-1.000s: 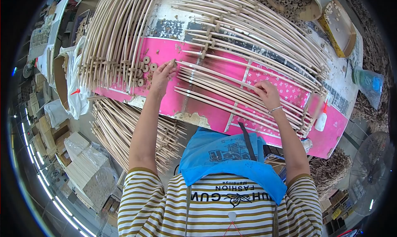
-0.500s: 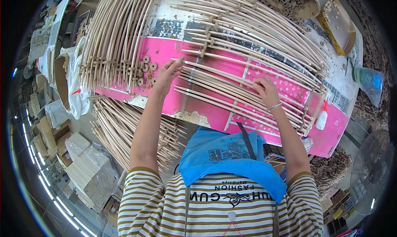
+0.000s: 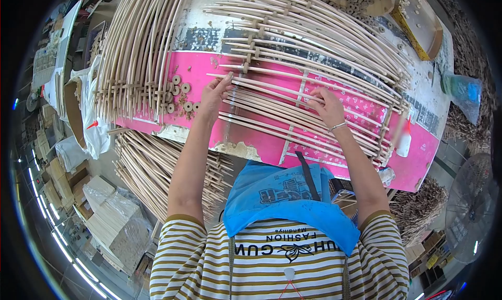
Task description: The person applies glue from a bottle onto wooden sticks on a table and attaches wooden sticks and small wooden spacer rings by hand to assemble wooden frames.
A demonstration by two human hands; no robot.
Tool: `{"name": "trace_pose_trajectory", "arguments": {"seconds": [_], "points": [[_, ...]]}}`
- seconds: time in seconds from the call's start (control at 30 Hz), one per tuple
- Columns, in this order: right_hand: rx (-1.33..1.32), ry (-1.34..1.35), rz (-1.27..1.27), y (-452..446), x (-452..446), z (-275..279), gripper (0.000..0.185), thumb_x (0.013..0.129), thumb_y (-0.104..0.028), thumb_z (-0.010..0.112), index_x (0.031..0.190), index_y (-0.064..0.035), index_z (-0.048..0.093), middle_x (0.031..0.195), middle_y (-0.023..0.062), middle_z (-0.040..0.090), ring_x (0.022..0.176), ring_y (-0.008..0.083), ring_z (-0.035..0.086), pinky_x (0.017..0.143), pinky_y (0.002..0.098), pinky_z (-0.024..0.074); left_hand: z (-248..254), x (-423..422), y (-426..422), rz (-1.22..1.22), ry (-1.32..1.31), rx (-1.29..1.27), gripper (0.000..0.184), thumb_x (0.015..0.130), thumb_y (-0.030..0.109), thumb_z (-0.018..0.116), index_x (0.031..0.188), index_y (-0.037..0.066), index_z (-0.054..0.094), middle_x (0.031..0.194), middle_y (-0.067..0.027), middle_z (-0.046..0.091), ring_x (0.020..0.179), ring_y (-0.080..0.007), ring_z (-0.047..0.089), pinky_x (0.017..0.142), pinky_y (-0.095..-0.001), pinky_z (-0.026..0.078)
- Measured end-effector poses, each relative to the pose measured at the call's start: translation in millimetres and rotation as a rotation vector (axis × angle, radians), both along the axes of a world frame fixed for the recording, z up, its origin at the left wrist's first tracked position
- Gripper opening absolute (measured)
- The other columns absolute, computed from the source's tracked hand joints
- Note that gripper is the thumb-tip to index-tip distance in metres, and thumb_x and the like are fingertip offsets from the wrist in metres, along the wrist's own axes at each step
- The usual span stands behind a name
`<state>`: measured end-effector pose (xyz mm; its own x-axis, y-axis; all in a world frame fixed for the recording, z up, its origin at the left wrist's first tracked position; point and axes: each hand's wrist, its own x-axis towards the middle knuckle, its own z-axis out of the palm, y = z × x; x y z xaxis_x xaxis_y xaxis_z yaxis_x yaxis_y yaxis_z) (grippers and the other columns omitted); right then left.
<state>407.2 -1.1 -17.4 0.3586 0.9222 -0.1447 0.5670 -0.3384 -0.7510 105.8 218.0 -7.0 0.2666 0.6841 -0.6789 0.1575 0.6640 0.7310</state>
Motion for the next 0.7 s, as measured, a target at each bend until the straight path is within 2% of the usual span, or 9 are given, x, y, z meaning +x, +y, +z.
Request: {"name": "trace_pose_trajectory", "arguments": {"seconds": [0.07,0.23,0.33,0.4,0.43,0.47,0.53,0.63,0.7], "points": [[-0.038,0.051,-0.029,-0.2,-0.7,-0.8,0.02,0.093,-0.027,0.069,0.096,-0.0077,0.069,0.088,0.0093,0.067,0.084,0.0284,0.066,0.071,0.04,0.0514,1.8,6.6,-2.4,-0.014,0.001,0.001,0.032,0.091,0.033,0.079,0.11,0.009,0.07,0.095,0.0054,0.066,0.082,-0.002,0.059,0.067,-0.017,0.044],[0.023,-0.083,-0.001,-1.5,2.1,-13.1,0.02,0.093,-0.027,0.068,0.095,-0.0067,0.069,0.087,0.0107,0.066,0.084,0.0314,0.065,0.072,0.0428,0.0506,-2.6,8.1,-3.9,-0.063,0.027,0.005,0.034,0.091,0.035,0.079,0.108,0.008,0.07,0.094,0.0055,0.066,0.08,-0.0017,0.059,0.064,-0.0201,0.044],[0.05,-0.084,-0.008,-3.8,4.1,-16.2,0.02,0.094,-0.027,0.068,0.094,-0.0066,0.069,0.086,0.0111,0.066,0.083,0.032,0.064,0.072,0.0433,0.0501,-0.8,1.2,-0.7,-0.142,0.241,0.007,0.033,0.089,0.034,0.08,0.108,0.008,0.071,0.09,0.0025,0.068,0.076,-0.0064,0.06,0.063,-0.0256,0.045],[0.039,-0.092,-0.012,-6.2,6.1,-18.7,0.02,0.094,-0.026,0.068,0.094,-0.0067,0.069,0.086,0.011,0.066,0.083,0.032,0.064,0.072,0.0433,0.0501,5.5,-2.3,-1.6,-0.399,0.742,0.564,0.034,0.085,0.034,0.082,0.108,0.011,0.072,0.077,0.0001,0.064,0.069,-0.0146,0.06,0.062,-0.031,0.046],[0.03,-0.1,-0.013,-7.6,7.0,-20.1,0.019,0.094,-0.026,0.068,0.093,-0.0067,0.069,0.085,0.011,0.065,0.083,0.032,0.064,0.072,0.0432,0.0501,22.6,4.6,-4.0,-0.483,0.847,0.76,0.036,0.08,0.03,0.083,0.11,0.015,0.07,0.081,-0.0036,0.061,0.076,-0.0233,0.062,0.068,-0.036,0.048],[0.027,-0.101,-0.015,-9.0,7.9,-21.1,0.019,0.094,-0.026,0.068,0.093,-0.0067,0.069,0.085,0.011,0.065,0.083,0.032,0.064,0.072,0.0432,0.0501,26.4,9.3,-3.6,-0.485,0.844,0.759,0.036,0.08,0.03,0.083,0.11,0.015,0.07,0.081,-0.0036,0.061,0.076,-0.0233,0.062,0.068,-0.036,0.048],[0.03,-0.09,-0.001,-10.5,8.9,-22.2,0.019,0.093,-0.026,0.068,0.093,-0.0068,0.069,0.085,0.0109,0.065,0.083,0.0322,0.064,0.072,0.0434,0.0499,28.9,15.1,-2.0,-0.659,0.706,1.282,0.036,0.078,0.026,0.082,0.111,0.017,0.068,0.091,-0.0035,0.059,0.088,-0.0257,0.062,0.076,-0.0394,0.048],[0.054,-0.088,-0.01,-13.3,9.7,-24.1,0.019,0.093,-0.026,0.068,0.093,-0.0071,0.069,0.084,0.0109,0.065,0.083,0.0324,0.064,0.072,0.0435,0.0497,18.3,20.9,1.6,-0.796,0.72,1.262,0.038,0.077,0.02,0.081,0.113,0.02,0.067,0.102,-0.0037,0.059,0.097,-0.0267,0.06,0.081,-0.0413,0.047],[0.048,-0.087,-0.01,-14.2,11.0,-28.3,0.019,0.093,-0.026,0.069,0.094,-0.0072,0.069,0.085,0.0108,0.065,0.083,0.0321,0.064,0.072,0.0432,0.0501,9.7,21.8,2.2,-0.807,0.716,1.262,0.038,0.077,0.02,0.081,0.112,0.02,0.067,0.101,-0.0035,0.058,0.097,-0.0267,0.06,0.081,-0.0412,0.047]]}}
